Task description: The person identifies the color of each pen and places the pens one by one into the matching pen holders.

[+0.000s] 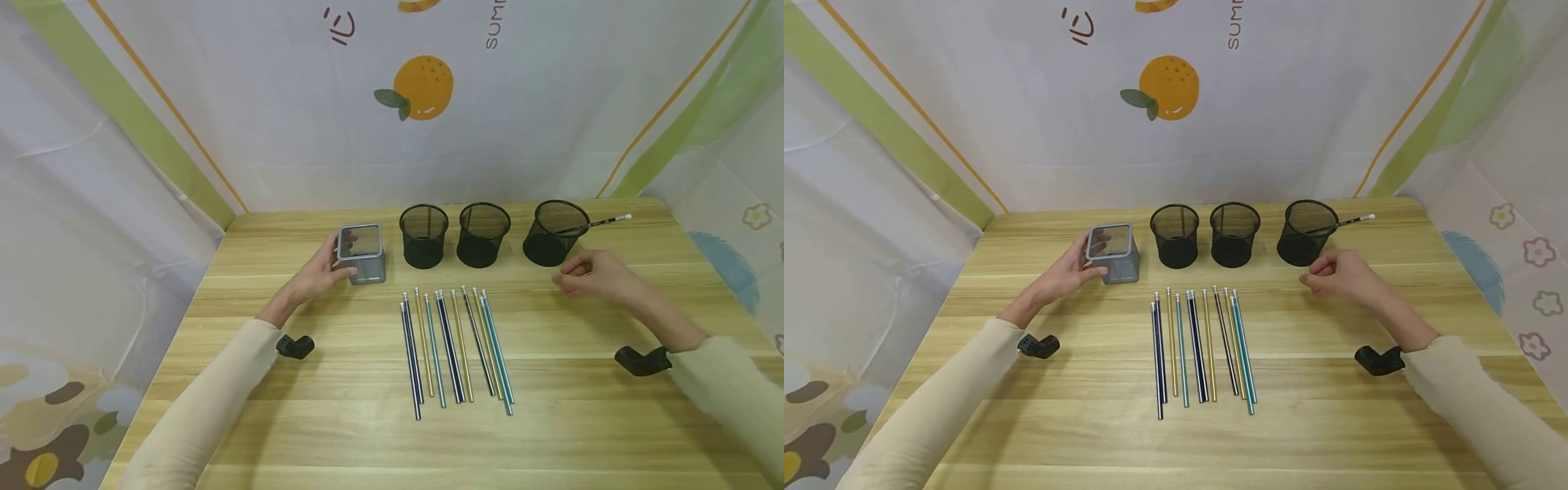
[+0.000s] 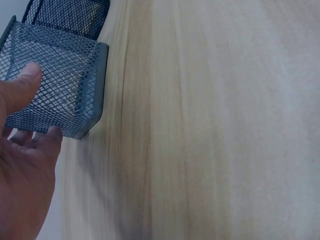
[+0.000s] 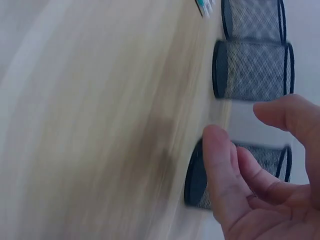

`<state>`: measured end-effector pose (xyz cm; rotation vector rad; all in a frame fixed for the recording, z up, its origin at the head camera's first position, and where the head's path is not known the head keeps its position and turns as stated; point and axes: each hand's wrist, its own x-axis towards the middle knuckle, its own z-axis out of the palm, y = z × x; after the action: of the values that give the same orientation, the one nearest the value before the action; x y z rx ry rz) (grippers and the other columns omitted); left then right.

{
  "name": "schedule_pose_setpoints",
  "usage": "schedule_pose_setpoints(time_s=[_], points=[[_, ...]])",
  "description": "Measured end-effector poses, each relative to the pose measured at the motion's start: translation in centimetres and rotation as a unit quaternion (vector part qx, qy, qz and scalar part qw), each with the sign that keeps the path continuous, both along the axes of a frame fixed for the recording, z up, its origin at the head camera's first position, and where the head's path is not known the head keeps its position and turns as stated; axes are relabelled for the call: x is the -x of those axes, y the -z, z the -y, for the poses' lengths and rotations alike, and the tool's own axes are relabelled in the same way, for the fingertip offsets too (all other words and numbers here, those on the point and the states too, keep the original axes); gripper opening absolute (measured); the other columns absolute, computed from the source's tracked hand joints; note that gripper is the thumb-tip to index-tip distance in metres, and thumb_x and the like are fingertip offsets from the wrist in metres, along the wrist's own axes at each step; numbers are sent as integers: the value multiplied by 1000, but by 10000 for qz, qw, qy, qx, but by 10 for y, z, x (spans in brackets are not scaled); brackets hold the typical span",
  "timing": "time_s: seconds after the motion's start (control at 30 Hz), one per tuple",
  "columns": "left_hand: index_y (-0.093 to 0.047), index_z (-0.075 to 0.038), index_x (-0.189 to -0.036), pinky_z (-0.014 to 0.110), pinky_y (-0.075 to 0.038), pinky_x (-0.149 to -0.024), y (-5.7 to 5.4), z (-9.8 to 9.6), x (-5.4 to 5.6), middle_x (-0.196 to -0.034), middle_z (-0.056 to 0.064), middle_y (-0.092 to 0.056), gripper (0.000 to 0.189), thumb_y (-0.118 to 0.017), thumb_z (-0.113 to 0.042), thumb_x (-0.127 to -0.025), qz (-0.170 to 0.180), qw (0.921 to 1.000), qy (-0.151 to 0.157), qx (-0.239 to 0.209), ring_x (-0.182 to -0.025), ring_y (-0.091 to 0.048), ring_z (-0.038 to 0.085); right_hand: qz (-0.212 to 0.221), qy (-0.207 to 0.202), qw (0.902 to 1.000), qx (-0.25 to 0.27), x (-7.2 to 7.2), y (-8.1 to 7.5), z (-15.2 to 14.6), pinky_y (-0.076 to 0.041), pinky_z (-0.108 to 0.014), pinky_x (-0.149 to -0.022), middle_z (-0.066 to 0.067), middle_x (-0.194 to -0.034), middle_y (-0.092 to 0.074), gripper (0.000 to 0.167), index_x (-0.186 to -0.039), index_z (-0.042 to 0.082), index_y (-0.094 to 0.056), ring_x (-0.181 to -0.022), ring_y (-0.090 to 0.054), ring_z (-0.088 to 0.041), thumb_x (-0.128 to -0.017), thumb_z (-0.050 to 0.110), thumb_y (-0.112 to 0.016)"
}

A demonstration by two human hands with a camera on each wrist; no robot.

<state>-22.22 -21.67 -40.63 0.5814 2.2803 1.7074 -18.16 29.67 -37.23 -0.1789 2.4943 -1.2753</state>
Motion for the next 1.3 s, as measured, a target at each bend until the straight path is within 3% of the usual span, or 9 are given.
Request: schedule_pose_setpoints(time_s=[0.23, 1.0, 1.3], points=[[-18, 4, -154, 51, -32, -115, -1, 0, -1, -154, 27, -25, 69, -57, 13, -98, -1, 10000, -16, -8, -142, -32, 43, 32, -490, 9988, 75, -4, 6, 24, -61, -36, -72, -14, -90, -65, 34, -110, -14, -56, -81, -70, -29, -96, 13, -71], [-18, 4, -154, 53, -28, -116, -1, -1, -2, -155, 28, -24, 68, -55, 14, -98, -87, 10000, -6, -30, -143, -29, 45, 139, -923, 9954, 193, -31, 17, 67, -61, -36, -66, -10, -81, -64, 21, -98, -6, -63, -74, -66, -25, -94, 11, -75], [-19, 2, -154, 53, -29, -115, 0, -1, -2, -155, 26, -25, 68, -56, 13, -98, -129, 9999, -28, 3, -142, -32, 44, -160, -1063, 9941, -151, -33, 21, 79, -59, -31, -59, -6, -74, -65, 19, -91, -3, -64, -67, -65, -21, -91, 11, -76]])
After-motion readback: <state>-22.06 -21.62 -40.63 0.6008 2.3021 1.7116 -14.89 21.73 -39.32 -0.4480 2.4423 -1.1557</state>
